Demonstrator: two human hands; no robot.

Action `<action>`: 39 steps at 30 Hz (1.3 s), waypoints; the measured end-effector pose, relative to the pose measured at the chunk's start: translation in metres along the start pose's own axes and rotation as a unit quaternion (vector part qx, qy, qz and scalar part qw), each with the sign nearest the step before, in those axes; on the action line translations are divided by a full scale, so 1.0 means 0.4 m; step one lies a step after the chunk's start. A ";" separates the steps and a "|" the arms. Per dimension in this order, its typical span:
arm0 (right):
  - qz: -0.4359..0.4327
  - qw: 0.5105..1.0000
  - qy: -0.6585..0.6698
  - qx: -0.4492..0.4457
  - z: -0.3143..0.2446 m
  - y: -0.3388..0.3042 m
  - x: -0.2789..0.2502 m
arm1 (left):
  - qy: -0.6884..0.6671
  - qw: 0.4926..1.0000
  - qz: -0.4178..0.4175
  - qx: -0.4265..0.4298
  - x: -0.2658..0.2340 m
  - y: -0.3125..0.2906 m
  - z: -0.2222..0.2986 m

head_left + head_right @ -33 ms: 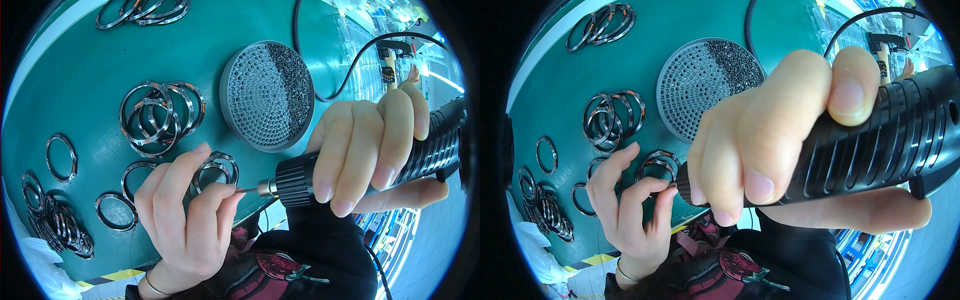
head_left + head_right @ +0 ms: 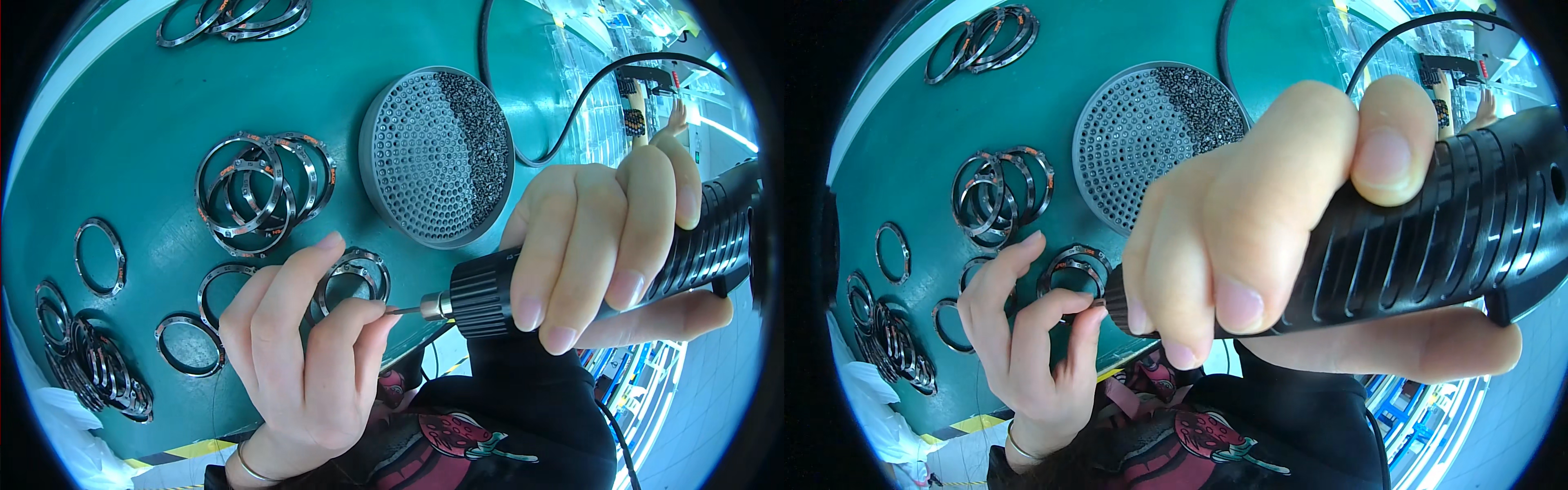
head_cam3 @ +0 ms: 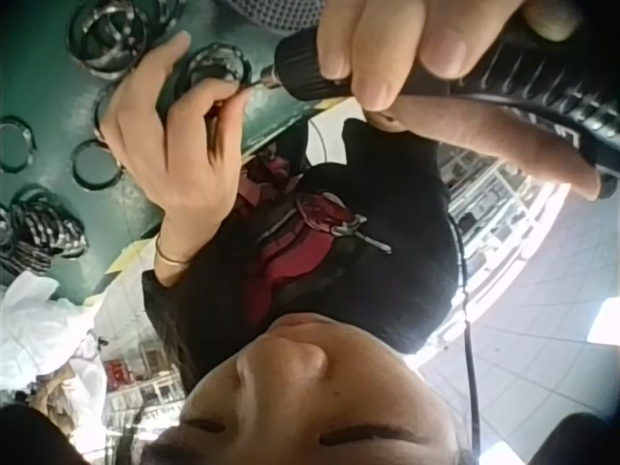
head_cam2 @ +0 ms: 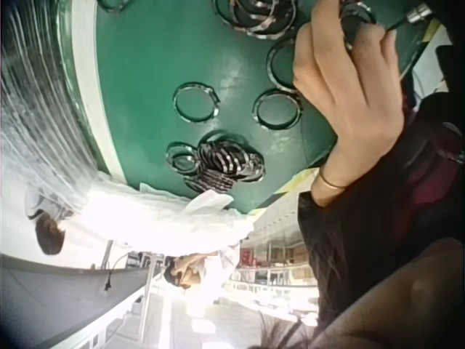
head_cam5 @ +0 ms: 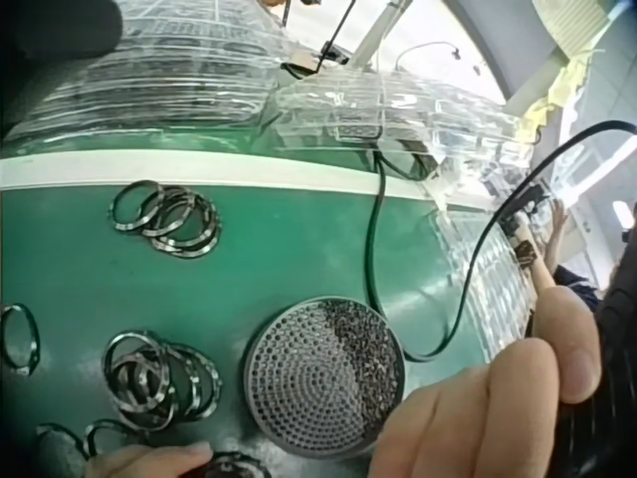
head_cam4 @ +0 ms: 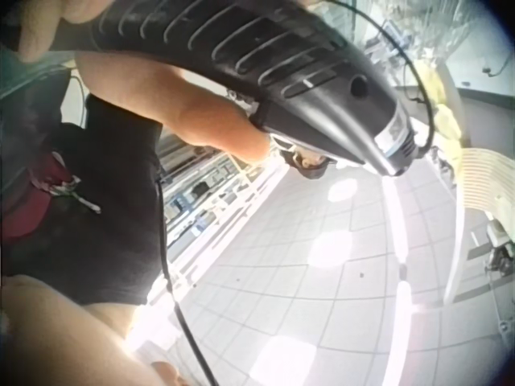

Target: Fastening screws into metal rings using an electric screwdriver at an assembly station.

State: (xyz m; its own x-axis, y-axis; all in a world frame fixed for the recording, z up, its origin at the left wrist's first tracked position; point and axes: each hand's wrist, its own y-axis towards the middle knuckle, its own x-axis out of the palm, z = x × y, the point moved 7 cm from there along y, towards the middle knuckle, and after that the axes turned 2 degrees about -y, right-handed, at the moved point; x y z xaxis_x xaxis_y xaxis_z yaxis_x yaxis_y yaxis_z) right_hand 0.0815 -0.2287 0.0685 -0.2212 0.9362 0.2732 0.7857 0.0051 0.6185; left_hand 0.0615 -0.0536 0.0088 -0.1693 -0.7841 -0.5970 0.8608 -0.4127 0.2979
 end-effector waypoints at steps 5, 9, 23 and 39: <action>-0.015 1.000 0.012 -0.009 0.004 0.000 -0.006 | 0.005 1.000 -0.004 -0.001 0.003 0.002 0.003; -0.020 1.000 0.012 -0.017 0.002 -0.003 -0.007 | 0.029 0.999 -0.024 -0.004 0.002 0.004 0.005; -0.091 0.993 -0.064 -0.039 0.022 -0.011 0.015 | 0.140 0.985 -0.099 -0.029 -0.016 -0.009 -0.009; -0.088 0.994 -0.065 -0.016 0.023 -0.015 0.021 | 0.128 0.988 -0.084 -0.022 -0.012 -0.006 -0.012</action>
State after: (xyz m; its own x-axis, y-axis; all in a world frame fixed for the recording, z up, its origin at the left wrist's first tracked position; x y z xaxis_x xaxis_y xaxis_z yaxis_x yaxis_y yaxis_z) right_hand 0.0802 -0.2177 0.0604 -0.2746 0.9595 0.0626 0.7224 0.1629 0.6720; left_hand 0.0627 -0.0466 0.0073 -0.1897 -0.5605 -0.8061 0.8513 -0.5030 0.1494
